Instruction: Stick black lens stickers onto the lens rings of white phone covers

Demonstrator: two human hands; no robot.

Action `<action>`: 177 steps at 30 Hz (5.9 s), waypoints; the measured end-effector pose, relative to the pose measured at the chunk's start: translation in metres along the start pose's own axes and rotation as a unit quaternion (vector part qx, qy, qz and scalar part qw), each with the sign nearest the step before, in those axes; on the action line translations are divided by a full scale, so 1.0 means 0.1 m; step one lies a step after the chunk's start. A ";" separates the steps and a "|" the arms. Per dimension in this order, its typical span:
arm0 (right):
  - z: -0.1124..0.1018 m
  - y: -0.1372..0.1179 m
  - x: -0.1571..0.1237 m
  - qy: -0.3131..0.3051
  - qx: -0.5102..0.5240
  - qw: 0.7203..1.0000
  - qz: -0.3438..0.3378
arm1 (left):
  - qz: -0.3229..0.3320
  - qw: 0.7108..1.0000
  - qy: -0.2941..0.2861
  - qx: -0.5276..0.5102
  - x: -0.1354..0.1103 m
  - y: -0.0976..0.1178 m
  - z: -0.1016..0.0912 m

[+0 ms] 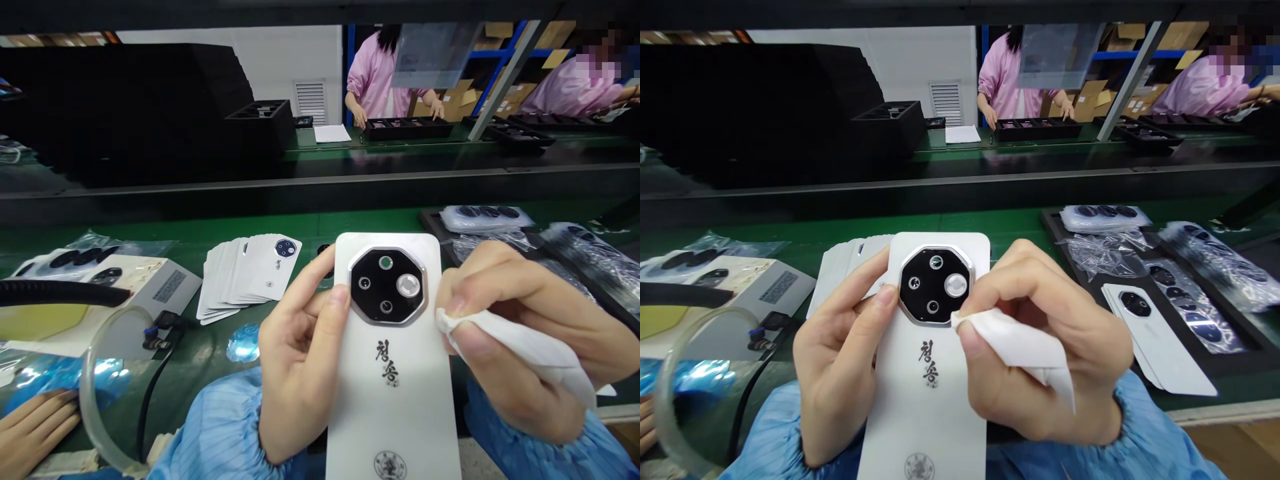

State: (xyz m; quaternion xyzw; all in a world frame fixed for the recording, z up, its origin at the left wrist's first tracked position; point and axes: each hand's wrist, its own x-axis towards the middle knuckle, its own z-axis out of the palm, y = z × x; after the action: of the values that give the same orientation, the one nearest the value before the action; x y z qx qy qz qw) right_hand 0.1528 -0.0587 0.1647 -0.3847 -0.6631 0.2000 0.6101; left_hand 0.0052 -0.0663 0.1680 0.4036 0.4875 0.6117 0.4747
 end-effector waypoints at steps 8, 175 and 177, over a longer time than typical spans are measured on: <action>-0.03 -0.05 0.05 -0.024 -0.034 0.999 -0.012 | 0.000 1.000 -0.011 -0.009 0.01 -0.01 -0.01; -0.01 0.04 0.00 -0.145 -0.217 0.954 -0.146 | 0.353 0.905 -0.028 0.234 -0.08 -0.27 -0.06; -0.01 0.03 0.00 -0.161 -0.217 0.954 -0.133 | 0.365 0.898 -0.027 0.243 -0.08 -0.30 -0.06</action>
State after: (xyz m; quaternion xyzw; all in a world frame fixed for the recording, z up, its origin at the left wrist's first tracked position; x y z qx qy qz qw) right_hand 0.1550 -0.0571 0.1624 -0.3786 -0.8250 0.0275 0.4187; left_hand 0.0066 -0.0728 0.1376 0.6727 0.4265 0.5930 0.1183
